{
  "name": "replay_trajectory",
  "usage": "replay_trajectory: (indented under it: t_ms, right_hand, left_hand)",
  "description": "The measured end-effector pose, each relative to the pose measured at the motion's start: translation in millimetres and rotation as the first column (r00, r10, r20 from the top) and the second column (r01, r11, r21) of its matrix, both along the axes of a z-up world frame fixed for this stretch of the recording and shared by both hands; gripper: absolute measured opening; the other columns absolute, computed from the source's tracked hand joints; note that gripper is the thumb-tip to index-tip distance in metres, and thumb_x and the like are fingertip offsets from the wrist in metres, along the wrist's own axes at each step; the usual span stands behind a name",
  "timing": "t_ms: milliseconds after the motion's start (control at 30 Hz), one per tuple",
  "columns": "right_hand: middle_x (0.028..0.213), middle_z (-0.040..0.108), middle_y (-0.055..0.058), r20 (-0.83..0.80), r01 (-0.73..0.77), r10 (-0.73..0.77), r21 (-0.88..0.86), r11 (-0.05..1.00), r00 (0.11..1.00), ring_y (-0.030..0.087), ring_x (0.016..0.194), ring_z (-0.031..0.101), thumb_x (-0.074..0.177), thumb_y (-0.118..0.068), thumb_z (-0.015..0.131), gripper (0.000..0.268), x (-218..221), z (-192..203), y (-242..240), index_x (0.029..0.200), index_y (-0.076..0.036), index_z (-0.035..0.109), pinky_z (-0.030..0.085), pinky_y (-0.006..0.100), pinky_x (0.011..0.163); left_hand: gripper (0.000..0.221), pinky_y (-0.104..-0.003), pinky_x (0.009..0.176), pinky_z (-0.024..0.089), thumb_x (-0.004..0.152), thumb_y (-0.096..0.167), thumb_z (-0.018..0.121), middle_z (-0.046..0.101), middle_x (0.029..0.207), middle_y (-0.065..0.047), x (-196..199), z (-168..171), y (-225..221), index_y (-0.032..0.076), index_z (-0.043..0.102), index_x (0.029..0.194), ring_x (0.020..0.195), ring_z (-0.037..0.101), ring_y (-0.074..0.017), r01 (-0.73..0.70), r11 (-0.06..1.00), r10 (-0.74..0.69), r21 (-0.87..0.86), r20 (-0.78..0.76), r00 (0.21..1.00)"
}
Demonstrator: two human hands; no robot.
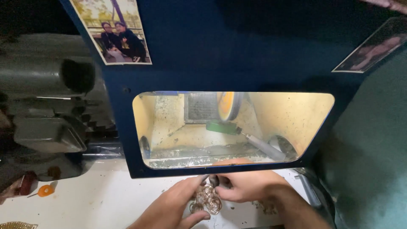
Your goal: Polishing a metal ring using a bench lathe and inspecting jewelry components.
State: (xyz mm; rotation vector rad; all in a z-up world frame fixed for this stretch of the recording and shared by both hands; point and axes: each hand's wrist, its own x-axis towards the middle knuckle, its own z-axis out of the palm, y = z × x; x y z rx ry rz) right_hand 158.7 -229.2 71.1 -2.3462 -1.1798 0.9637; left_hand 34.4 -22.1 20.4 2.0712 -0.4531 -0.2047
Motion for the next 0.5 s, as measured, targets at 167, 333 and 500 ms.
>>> replay_trajectory:
  t_ms: [167,333,500]
  right_hand:
    - [0.068,0.062,-0.005,-0.073,0.115,-0.106,0.135,0.984,0.992,0.014,0.062,0.055,0.072,-0.016,0.062,0.007,2.8,-1.0,-0.9,0.077,-0.02,0.062,0.045,0.03,0.057]
    - [0.07,0.062,-0.009,-0.022,-0.004,0.004,-0.007,1.0,1.0,0.013,0.069,0.057,0.071,-0.023,0.059,0.016,1.6,-10.3,2.2,0.084,-0.027,0.067,0.046,0.029,0.066]
    - [0.079,0.068,-0.004,-0.179,-0.015,0.047,0.174,0.985,0.983,0.012,0.064,0.061,0.082,-0.017,0.061,0.017,13.4,-13.5,0.4,0.094,-0.019,0.073,0.05,0.028,0.059]
  left_hand:
    - [0.066,-0.035,0.088,0.053,0.085,0.052,0.08,0.073,0.121,-0.002,9.0,-19.8,6.3,0.015,0.06,0.137,0.103,0.068,-0.0212,-0.157,0.975,0.176,0.159,-0.113,0.978]
    - [0.037,-0.026,0.075,0.047,0.085,0.048,0.074,0.072,0.092,0.008,27.9,9.4,8.9,0.034,0.073,0.12,0.086,0.066,-0.0113,-0.068,0.957,0.168,0.281,-0.35,0.922]
    - [0.038,-0.025,0.077,0.049,0.081,0.05,0.079,0.075,0.1,0.011,28.7,-1.8,5.4,0.033,0.075,0.114,0.092,0.068,-0.01,-0.085,0.966,0.169,0.245,-0.346,0.923]
